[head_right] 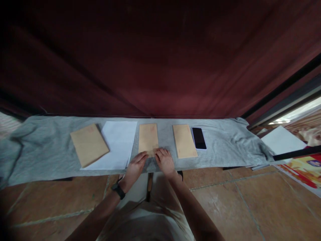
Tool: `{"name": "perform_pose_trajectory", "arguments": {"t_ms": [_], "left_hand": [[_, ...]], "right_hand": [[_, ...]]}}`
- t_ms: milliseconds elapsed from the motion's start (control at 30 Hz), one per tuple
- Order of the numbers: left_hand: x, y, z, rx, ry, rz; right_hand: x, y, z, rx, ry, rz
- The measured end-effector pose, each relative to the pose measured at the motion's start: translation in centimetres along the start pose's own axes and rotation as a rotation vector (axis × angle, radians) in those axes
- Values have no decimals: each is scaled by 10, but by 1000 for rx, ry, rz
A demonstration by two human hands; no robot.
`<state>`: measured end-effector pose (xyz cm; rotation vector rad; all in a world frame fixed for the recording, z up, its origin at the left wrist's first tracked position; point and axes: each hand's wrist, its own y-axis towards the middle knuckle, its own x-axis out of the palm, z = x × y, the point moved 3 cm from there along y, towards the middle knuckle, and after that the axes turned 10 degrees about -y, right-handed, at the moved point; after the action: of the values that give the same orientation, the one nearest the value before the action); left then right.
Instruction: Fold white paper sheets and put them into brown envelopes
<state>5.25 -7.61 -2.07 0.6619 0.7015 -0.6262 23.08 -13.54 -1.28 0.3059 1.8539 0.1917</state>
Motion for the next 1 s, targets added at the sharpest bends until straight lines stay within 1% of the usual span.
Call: {"name": "perform_pose_trajectory", "arguments": {"t_ms": [133,200,267,367,467,633,833,1000], "left_hand": [[-1,-2,0,36,70,-36],[-2,-3,2,42,81,-33],[-2,-4,3,43,84,-26],[0,-8,3,40,102,-22],[0,-10,4,27,132,-16],[-6,-15,7,-38,142,-1],[-13,-20,4,-192,104,102],[-7,-3,-3,-277,-14,216]], "right_hand": [[1,-4,-9,-40,-10,44],[4,-8,-21,-77,3,68],[10,-15,-34,-118,15,55],[17,-24,-48,-88,-23,36],[18,-31,-49,-57,-74,40],[13,-37,-39,-27,-127,52],[15,-35,-45,69,-91,48],[16,-30,-51,126,-51,60]]}}
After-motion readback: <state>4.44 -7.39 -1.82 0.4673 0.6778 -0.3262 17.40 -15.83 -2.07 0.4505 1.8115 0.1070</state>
